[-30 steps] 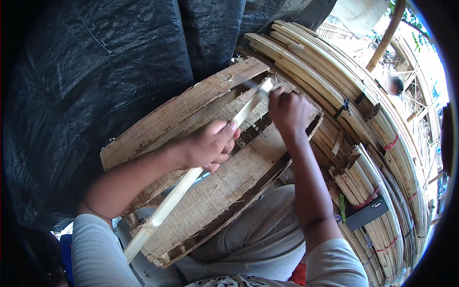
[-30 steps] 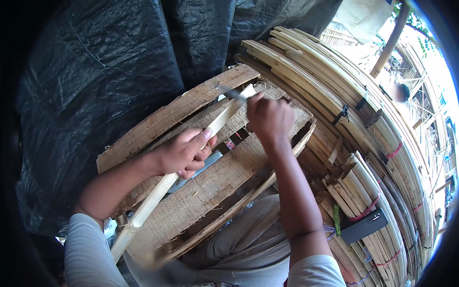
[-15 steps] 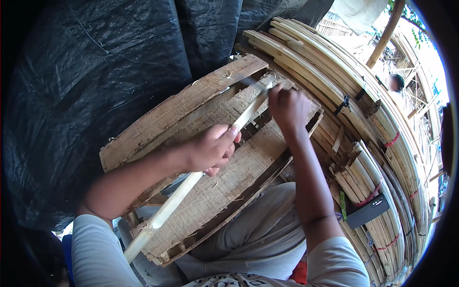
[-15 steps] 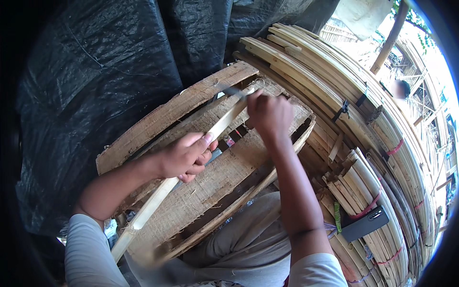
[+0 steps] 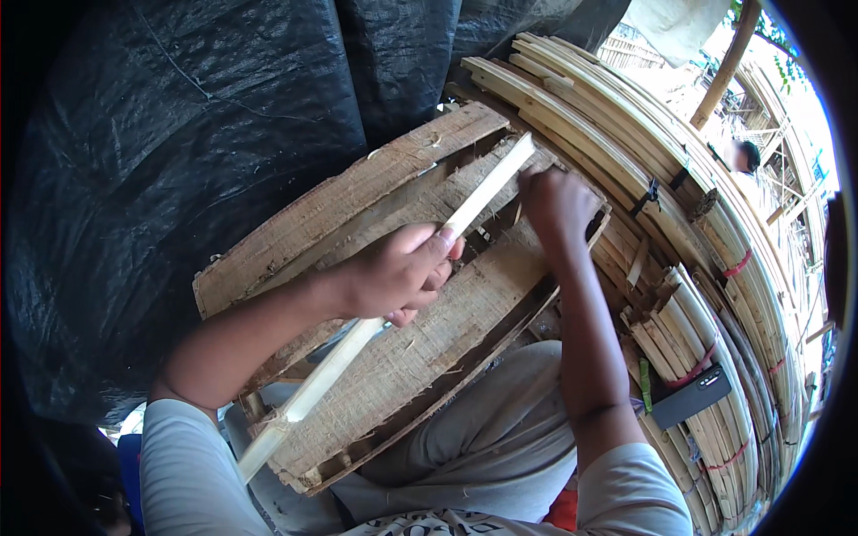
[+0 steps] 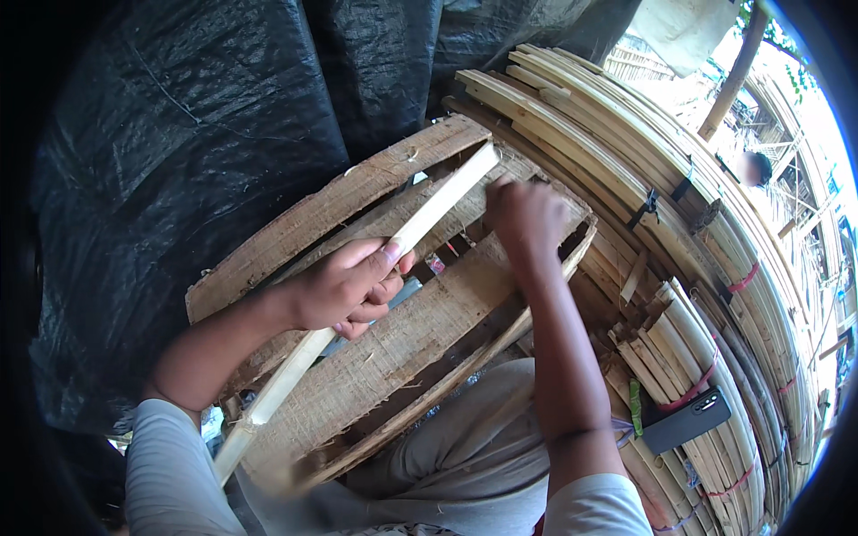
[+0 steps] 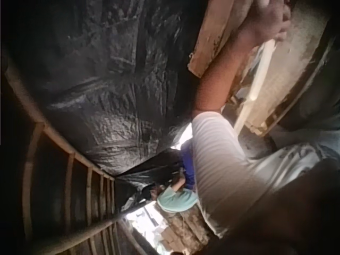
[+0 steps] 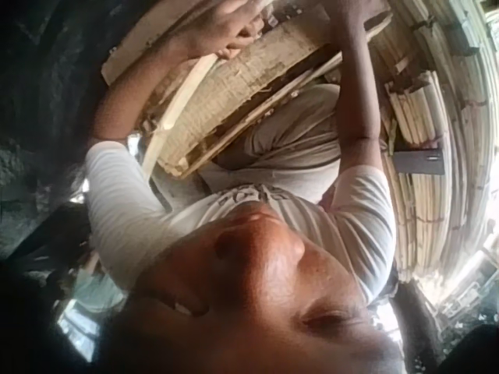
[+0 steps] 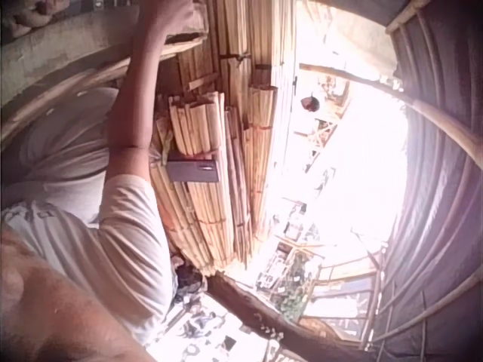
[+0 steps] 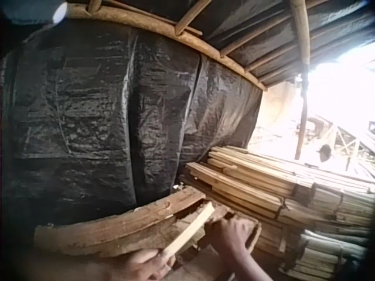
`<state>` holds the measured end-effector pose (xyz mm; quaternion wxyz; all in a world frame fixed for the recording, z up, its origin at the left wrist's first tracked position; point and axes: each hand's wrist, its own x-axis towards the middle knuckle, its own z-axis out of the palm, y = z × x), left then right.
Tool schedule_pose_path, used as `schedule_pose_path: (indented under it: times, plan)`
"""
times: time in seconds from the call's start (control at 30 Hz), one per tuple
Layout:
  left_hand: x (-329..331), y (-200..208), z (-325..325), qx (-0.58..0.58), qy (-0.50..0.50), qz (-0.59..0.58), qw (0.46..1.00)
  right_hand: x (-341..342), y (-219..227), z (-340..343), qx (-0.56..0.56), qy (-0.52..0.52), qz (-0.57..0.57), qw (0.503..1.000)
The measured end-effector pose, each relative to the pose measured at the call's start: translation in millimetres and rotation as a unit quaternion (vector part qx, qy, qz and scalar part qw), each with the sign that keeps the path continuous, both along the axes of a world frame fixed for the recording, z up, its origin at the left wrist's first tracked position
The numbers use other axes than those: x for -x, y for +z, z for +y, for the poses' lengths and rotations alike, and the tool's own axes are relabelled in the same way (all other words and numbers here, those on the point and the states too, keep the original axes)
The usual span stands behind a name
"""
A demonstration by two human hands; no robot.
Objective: The person shapes a bamboo strip by carving, shaving, and scraping its edges and surfaces with a small knife while resting it on a wooden crate.
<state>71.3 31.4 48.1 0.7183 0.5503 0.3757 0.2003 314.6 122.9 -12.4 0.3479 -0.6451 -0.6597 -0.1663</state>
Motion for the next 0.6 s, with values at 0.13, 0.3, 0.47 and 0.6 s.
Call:
schedule_pose_path:
  times: [0.13, 0.3, 0.47, 0.6]
  plan:
    - [10, 10, -3, -0.040, 0.003, -0.028, 0.999, 20, 19, -14, 0.133, -0.002, -0.017, 0.991]
    - [12, -10, 16, -0.003, 0.021, -0.041, 0.999, -16, 28, -12, 0.086, -0.176, 0.061, 0.979]
    - [11, -25, 21, 0.028, 0.044, -0.003, 0.999, 5, 34, -30, 0.014, 0.146, 0.245, 0.958]
    - [12, -21, 17, 0.031, 0.040, -0.003, 0.999, 36, 29, -47, 0.047, 0.294, 0.200, 0.933]
